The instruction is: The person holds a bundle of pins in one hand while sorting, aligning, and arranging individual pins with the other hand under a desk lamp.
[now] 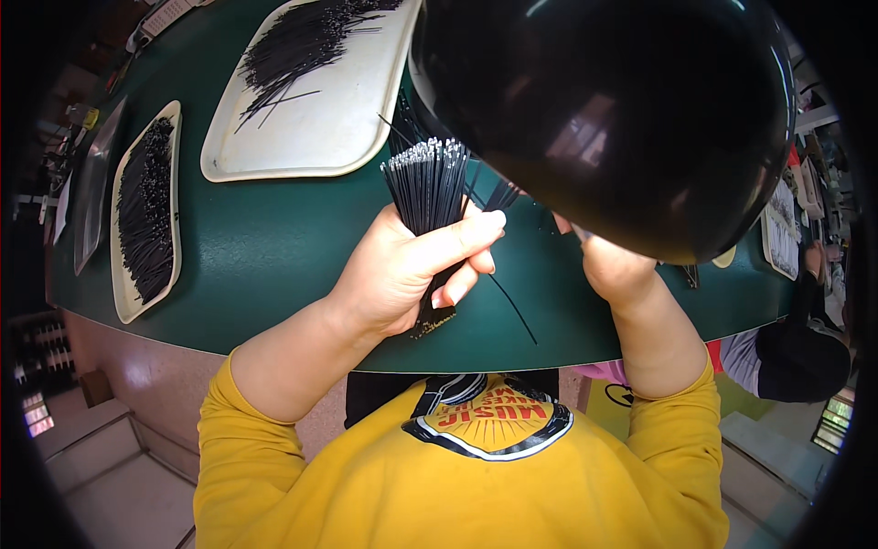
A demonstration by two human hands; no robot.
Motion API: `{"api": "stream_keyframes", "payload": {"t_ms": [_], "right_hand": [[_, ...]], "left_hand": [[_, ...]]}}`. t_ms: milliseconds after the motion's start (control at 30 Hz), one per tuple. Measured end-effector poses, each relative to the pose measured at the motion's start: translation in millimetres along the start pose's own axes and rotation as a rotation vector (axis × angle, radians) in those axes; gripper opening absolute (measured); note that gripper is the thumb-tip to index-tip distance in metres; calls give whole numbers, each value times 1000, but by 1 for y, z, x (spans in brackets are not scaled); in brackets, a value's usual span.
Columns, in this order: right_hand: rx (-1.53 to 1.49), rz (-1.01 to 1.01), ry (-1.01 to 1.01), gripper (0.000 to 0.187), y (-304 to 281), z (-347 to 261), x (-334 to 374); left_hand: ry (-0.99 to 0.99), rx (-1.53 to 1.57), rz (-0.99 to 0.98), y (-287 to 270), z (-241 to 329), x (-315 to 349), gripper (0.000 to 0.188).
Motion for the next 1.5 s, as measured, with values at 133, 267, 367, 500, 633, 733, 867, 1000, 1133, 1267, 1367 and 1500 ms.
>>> {"api": "stream_keyframes", "payload": {"t_ms": [133,267,367,500,633,733,867,1000,1133,1267,1367,1500], "right_hand": [[384,-87,-280,17,7,-14,1],[-192,-24,272,12,-4,27,10],[-402,-91,435,9,6,29,7],[-559,-76,397,9,11,20,0],[-739,-9,626,11,12,24,3],[-551,-194,528,17,27,12,2],[-588,-215,503,15,26,15,3],[-512,-91,465,15,16,16,2],[-532,-11,547,23,14,20,2],[-503,-68,412,19,16,20,3],[-636,-6,593,15,15,29,7],[-757,47,555,16,12,32,10]], "left_hand": [[25,1,5,-2,3,1,14],[-3,6,-6,-2,3,0,13],[-28,26,-48,1,2,2,13],[-60,72,-128,4,-2,4,14],[-174,196,-179,5,-7,5,17],[-243,236,-279,8,-11,8,19],[-142,116,-197,11,-10,7,15],[-20,35,-139,4,0,4,10],[-19,23,-116,3,1,4,10],[-28,31,-115,4,0,4,11],[-25,53,-135,1,-1,3,12],[-23,67,-143,2,-1,2,12]]}}
Point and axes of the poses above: each hand's wrist, its own x-axis away from the middle knuckle, its own y-axis out of the palm, z = x × y, the point moved 6 cm from there along -x, towards the middle knuckle, and after that the axes turned 7 degrees about z, right-handed, at the moved point
